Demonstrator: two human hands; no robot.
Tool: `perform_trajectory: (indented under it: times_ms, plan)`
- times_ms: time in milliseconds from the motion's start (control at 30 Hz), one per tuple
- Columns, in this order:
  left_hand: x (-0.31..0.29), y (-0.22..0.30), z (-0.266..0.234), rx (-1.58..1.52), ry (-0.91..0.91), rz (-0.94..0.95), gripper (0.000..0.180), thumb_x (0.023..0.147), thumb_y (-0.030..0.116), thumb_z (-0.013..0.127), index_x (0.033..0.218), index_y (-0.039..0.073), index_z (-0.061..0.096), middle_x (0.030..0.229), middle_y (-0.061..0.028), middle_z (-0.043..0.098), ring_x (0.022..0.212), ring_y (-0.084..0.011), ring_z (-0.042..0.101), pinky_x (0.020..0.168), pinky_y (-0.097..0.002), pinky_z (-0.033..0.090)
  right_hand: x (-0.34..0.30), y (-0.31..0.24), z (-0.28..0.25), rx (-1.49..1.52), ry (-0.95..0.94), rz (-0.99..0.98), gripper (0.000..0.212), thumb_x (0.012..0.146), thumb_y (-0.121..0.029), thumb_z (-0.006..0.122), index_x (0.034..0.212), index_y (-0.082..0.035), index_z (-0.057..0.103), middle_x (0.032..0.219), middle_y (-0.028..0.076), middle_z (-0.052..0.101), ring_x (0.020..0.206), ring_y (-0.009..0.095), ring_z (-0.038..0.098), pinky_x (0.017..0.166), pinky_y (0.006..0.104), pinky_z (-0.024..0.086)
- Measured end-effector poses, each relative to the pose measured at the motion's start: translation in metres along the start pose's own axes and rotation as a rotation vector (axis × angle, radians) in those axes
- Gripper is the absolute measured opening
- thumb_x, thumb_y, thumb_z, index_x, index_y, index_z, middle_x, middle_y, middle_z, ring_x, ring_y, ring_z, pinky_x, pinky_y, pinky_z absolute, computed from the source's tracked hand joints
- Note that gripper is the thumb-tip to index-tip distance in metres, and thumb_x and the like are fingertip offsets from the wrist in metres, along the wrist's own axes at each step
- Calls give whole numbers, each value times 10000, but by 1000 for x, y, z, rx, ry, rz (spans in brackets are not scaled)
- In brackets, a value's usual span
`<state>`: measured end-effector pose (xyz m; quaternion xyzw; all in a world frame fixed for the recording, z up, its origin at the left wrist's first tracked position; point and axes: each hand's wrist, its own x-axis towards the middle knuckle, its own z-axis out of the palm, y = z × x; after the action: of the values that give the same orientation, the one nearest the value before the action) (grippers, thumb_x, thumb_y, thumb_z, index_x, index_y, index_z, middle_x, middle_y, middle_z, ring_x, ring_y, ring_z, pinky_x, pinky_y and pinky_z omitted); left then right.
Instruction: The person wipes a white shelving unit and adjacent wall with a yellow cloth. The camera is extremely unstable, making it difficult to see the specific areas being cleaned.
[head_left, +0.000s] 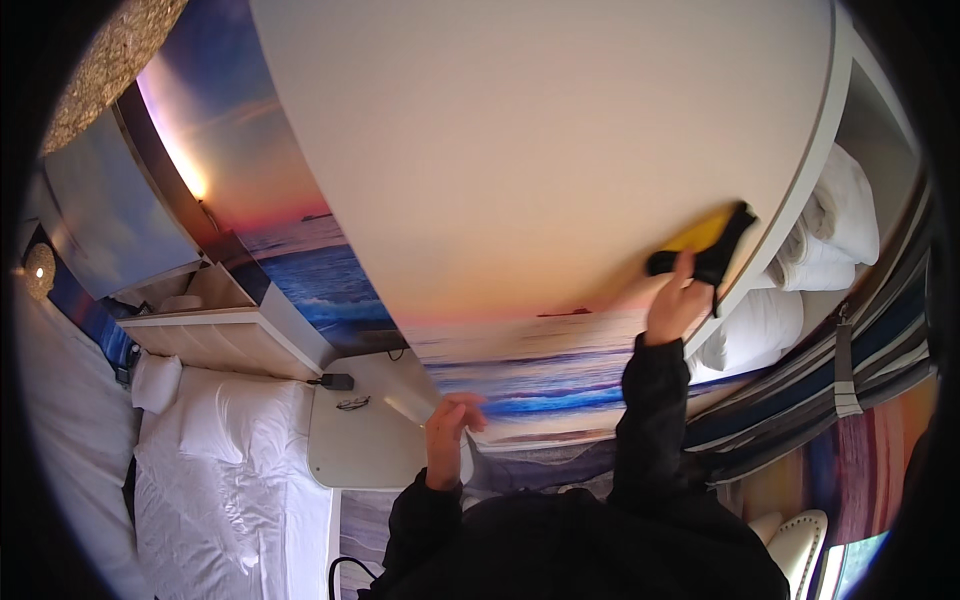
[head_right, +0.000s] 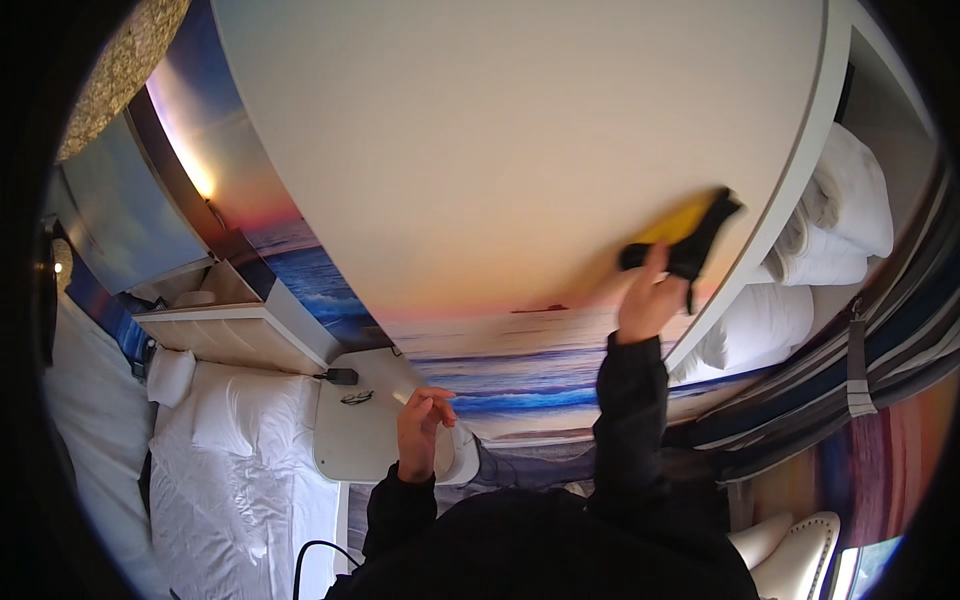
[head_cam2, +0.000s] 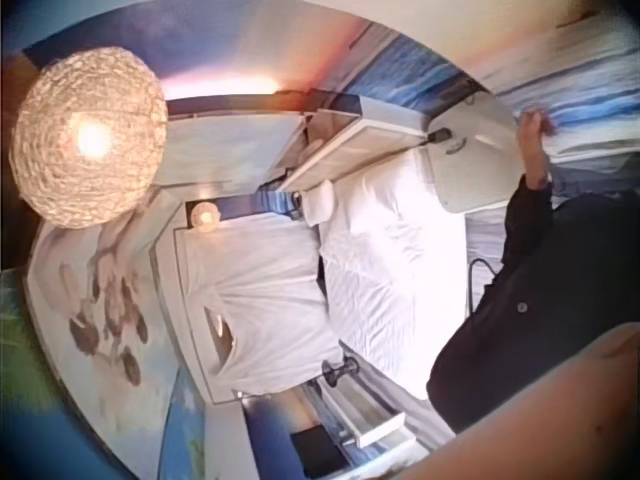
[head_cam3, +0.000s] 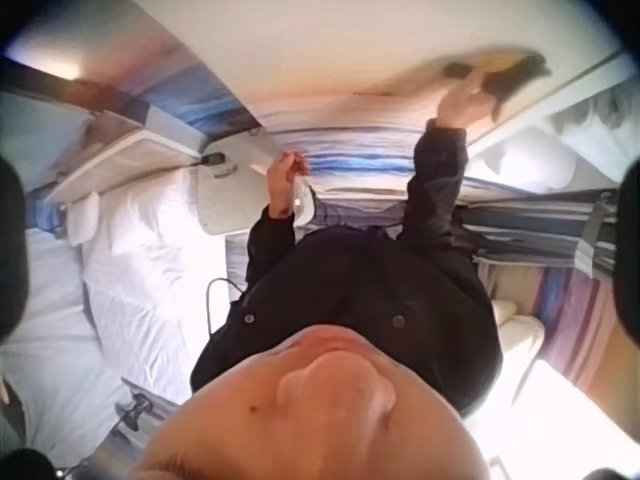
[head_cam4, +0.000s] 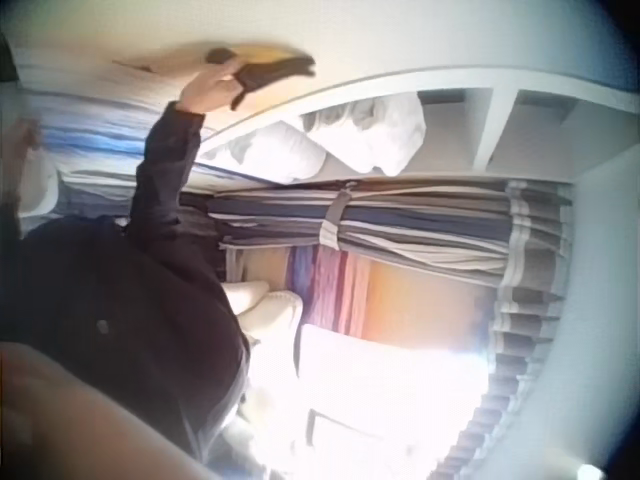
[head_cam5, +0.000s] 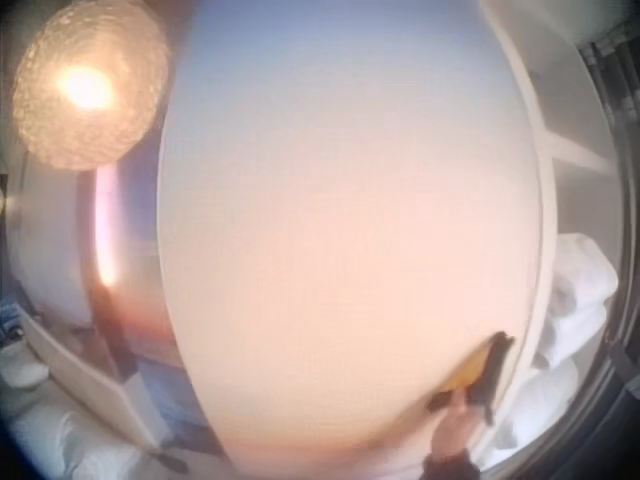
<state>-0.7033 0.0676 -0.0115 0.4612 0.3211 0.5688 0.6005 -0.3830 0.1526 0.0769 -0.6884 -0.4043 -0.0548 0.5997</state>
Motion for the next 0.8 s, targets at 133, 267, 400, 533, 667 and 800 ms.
perform_trajectory:
  times_ms: [133,267,400,533,667,800]
  plan:
    - [3,1,-30,22,-27,-47,325,966,264,426,1045,0,598,757,-56,564,721,-139,520,715,-275,410,-36,-52,40,157,-14,-229,426,975,-255,541,1338,-35,504,1061,189,590,833,252,504,718,397,367]
    - [9,13,-51,78,-82,-67,328,966,269,424,1048,0,594,758,-62,565,722,-142,520,710,-278,407,-96,-160,70,436,-563,-808,705,765,32,638,1422,6,383,1476,192,404,1347,403,386,1113,427,308]
    - [20,25,-62,64,-119,-30,326,966,265,424,1045,-2,594,756,-62,565,725,-142,519,708,-279,403,-98,-141,72,400,-443,-763,610,778,51,636,1355,15,441,1482,193,392,1377,388,356,1121,430,302]
    - [22,15,-66,-2,-99,-36,322,970,247,432,1040,-10,611,775,-57,576,740,-130,529,711,-265,407,-48,-74,41,413,101,-297,299,967,-118,560,1201,67,547,1205,196,598,1071,271,573,910,356,455]
    - [23,5,-55,-21,-90,-47,321,971,245,440,1035,-13,620,782,-56,581,750,-128,538,715,-263,416,-32,-70,24,217,185,-137,349,995,-236,561,1036,106,616,828,129,664,731,194,582,698,324,472]
    - [29,-3,-20,35,-97,-68,317,960,258,439,1037,-5,599,756,-63,571,718,-139,520,698,-277,408,-80,-93,52,613,-263,-477,721,857,-10,647,1482,1,288,1545,221,255,1373,354,361,1109,425,298]
